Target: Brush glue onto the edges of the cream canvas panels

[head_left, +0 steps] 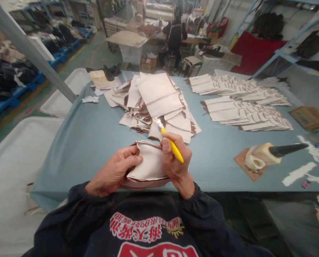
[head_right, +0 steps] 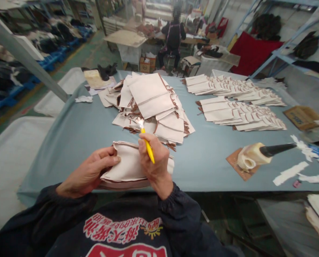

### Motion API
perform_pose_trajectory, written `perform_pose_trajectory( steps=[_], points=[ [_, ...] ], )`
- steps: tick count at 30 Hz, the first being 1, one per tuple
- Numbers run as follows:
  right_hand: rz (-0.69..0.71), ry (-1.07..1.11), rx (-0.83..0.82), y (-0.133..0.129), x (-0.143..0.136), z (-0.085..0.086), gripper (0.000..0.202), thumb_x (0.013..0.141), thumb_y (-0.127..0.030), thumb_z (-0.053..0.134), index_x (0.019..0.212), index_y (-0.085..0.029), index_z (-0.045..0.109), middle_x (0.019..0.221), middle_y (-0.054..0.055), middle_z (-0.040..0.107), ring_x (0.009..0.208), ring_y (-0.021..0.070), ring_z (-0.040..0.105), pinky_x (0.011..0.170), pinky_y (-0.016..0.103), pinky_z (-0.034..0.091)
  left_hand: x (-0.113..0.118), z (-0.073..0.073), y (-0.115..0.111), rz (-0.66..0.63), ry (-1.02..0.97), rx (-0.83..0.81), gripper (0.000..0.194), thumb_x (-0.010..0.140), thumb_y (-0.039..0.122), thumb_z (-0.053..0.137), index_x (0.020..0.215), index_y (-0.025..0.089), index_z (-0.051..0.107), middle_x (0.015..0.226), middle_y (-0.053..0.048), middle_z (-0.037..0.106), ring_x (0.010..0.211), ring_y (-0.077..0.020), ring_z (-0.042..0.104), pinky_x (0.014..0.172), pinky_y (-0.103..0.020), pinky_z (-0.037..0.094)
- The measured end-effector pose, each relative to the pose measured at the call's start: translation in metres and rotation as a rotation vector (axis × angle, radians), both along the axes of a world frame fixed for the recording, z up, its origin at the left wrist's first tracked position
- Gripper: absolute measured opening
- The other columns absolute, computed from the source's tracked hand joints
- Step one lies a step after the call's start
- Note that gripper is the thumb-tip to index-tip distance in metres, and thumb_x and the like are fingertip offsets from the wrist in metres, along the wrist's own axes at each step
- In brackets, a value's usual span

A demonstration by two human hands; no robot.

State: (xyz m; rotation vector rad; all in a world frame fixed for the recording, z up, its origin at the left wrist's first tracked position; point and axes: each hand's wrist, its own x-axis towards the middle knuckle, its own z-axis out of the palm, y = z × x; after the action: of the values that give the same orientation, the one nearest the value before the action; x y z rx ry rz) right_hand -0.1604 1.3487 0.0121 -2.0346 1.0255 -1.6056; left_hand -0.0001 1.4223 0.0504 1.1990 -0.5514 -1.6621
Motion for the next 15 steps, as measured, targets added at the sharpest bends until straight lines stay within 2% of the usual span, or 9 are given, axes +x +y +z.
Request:
perform_pose_trajectory(
  steps=[4, 7, 9, 11, 13, 15],
  points=[
    [0.005, 0.047, 0.010, -0.006, 0.015, -0.003, 0.019, 0.103, -0.028, 0.049, 0.101, -0.021, 0.066, 0.091, 0.004, 0.076, 0.079, 0.0155, 0.071, 0.070, 0.029, 0.055, 0.004, -0.002, 0.000, -0.052, -0.008, -0.028, 0.036, 0.066, 0.025, 0.087, 0.099, 0.014, 0.076, 0.075, -0.002, 0.075, 0.059, -0.0134, 0.063, 0.055, -0.020, 0.050],
    [-0.020, 0.011, 0.034, -0.008, 0.014, -0.004, 0.021, 0.104, -0.029, 0.048, 0.096, -0.021, 0.066, 0.085, 0.002, 0.074, 0.073, 0.0143, 0.068, 0.066, 0.028, 0.053, 0.015, -0.009, 0.003, -0.134, -0.063, -0.067, 0.039, 0.078, 0.040, 0.082, 0.108, 0.015, 0.078, 0.082, -0.005, 0.076, 0.068, -0.0169, 0.066, 0.063, -0.023, 0.052],
    [-0.039, -0.018, 0.058, -0.010, 0.008, -0.004, 0.021, 0.103, -0.031, 0.049, 0.095, -0.020, 0.065, 0.083, 0.002, 0.072, 0.070, 0.0137, 0.066, 0.065, 0.028, 0.053, 0.025, -0.015, 0.007, -0.181, -0.208, -0.142, 0.041, 0.089, 0.050, 0.072, 0.110, 0.016, 0.079, 0.088, -0.007, 0.077, 0.081, -0.0209, 0.069, 0.075, -0.027, 0.054],
    [-0.071, -0.046, 0.104, -0.013, 0.002, -0.004, 0.023, 0.103, -0.034, 0.049, 0.095, -0.020, 0.065, 0.080, 0.000, 0.069, 0.067, 0.0131, 0.063, 0.064, 0.028, 0.051, 0.034, -0.022, 0.011, -0.210, -0.419, -0.232, 0.041, 0.094, 0.053, 0.064, 0.106, 0.017, 0.080, 0.093, -0.007, 0.078, 0.094, -0.0242, 0.069, 0.085, -0.028, 0.052],
    [-0.098, -0.072, 0.163, -0.015, -0.003, -0.005, 0.025, 0.103, -0.038, 0.049, 0.096, -0.020, 0.065, 0.076, -0.001, 0.066, 0.065, 0.0125, 0.061, 0.063, 0.028, 0.049, 0.039, -0.029, 0.014, -0.251, -0.613, -0.294, 0.034, 0.092, 0.048, 0.068, 0.102, 0.018, 0.080, 0.099, -0.006, 0.078, 0.098, -0.0250, 0.068, 0.087, -0.027, 0.050],
    [-0.111, -0.084, 0.211, -0.018, -0.004, -0.009, 0.028, 0.103, -0.040, 0.049, 0.096, -0.019, 0.065, 0.073, -0.002, 0.064, 0.064, 0.0121, 0.060, 0.062, 0.028, 0.047, 0.037, -0.034, 0.016, -0.313, -0.732, -0.345, 0.023, 0.090, 0.038, 0.069, 0.096, 0.018, 0.078, 0.098, -0.005, 0.078, 0.092, -0.0228, 0.067, 0.082, -0.025, 0.049]
  ],
)
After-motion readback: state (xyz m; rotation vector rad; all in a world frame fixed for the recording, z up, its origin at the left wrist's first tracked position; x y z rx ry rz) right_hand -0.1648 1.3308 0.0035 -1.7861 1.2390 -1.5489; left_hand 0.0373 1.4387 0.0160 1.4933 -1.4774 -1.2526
